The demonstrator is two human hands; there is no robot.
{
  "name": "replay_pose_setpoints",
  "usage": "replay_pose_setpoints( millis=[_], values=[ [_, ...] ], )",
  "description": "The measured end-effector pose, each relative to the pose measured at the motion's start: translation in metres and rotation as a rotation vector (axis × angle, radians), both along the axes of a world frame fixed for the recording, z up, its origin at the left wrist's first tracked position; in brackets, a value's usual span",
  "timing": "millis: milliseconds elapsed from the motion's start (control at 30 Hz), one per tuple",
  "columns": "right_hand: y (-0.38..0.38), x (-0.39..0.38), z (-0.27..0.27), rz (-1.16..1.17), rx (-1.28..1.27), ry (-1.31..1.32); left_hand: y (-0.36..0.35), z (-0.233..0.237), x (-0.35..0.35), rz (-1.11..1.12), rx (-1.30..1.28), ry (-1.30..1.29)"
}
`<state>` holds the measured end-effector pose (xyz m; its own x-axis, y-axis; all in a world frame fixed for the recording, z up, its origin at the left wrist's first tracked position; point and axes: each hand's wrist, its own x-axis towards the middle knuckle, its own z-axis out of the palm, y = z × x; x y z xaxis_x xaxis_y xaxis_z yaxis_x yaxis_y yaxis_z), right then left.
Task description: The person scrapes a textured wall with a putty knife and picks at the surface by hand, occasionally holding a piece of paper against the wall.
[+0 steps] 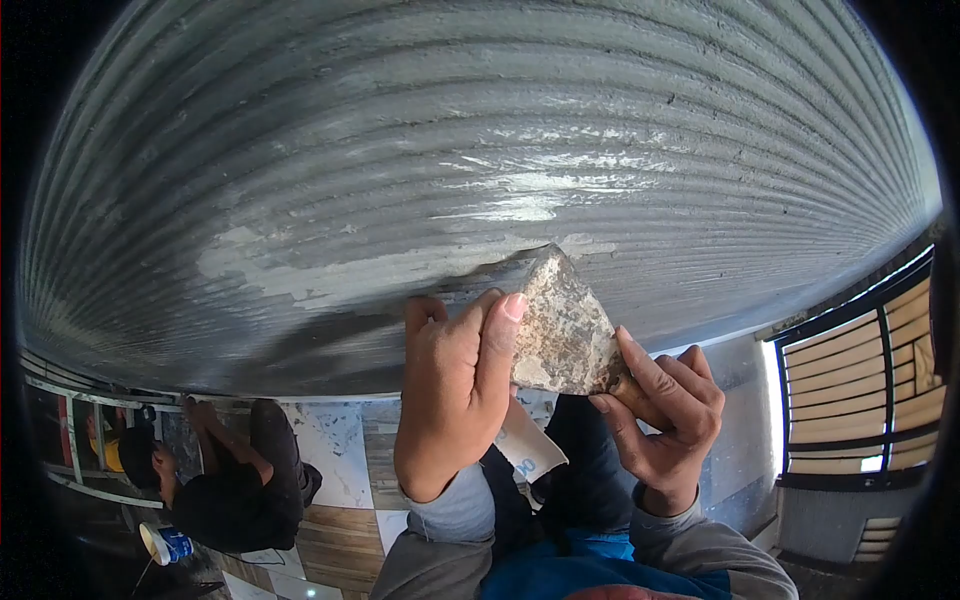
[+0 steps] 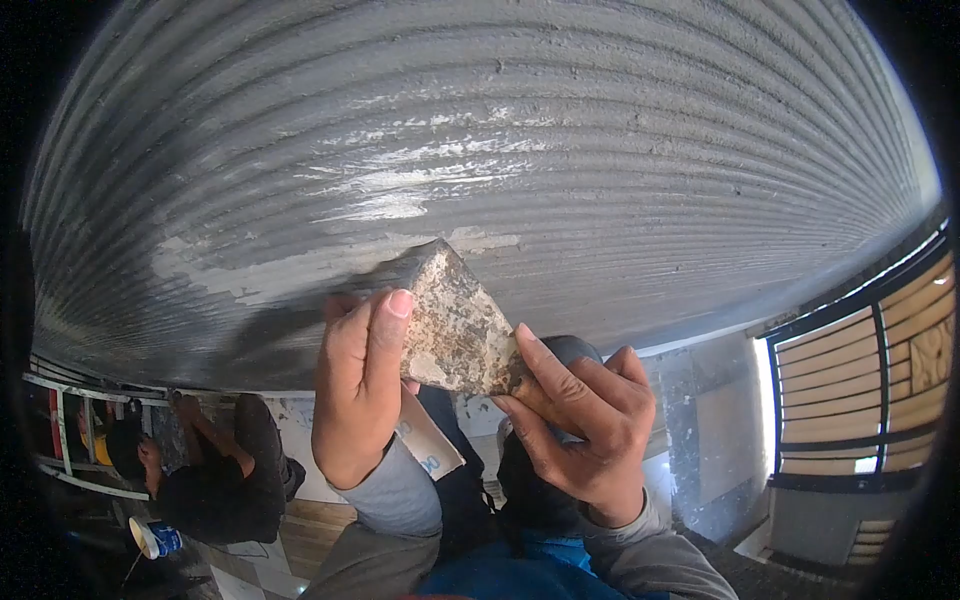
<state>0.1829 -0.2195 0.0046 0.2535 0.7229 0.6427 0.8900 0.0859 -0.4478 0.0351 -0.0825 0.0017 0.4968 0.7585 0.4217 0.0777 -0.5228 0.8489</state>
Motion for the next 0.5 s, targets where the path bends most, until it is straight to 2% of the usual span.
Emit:
replay_pose_setpoints(
  millis=[500],
  values=[
    [0.0009, 0.0014, 0.0044, 0.018, -0.008, 0.016, 0.0003, -0.0008, -0.0033, -0.022, -0.041, 0.011]
  ],
)
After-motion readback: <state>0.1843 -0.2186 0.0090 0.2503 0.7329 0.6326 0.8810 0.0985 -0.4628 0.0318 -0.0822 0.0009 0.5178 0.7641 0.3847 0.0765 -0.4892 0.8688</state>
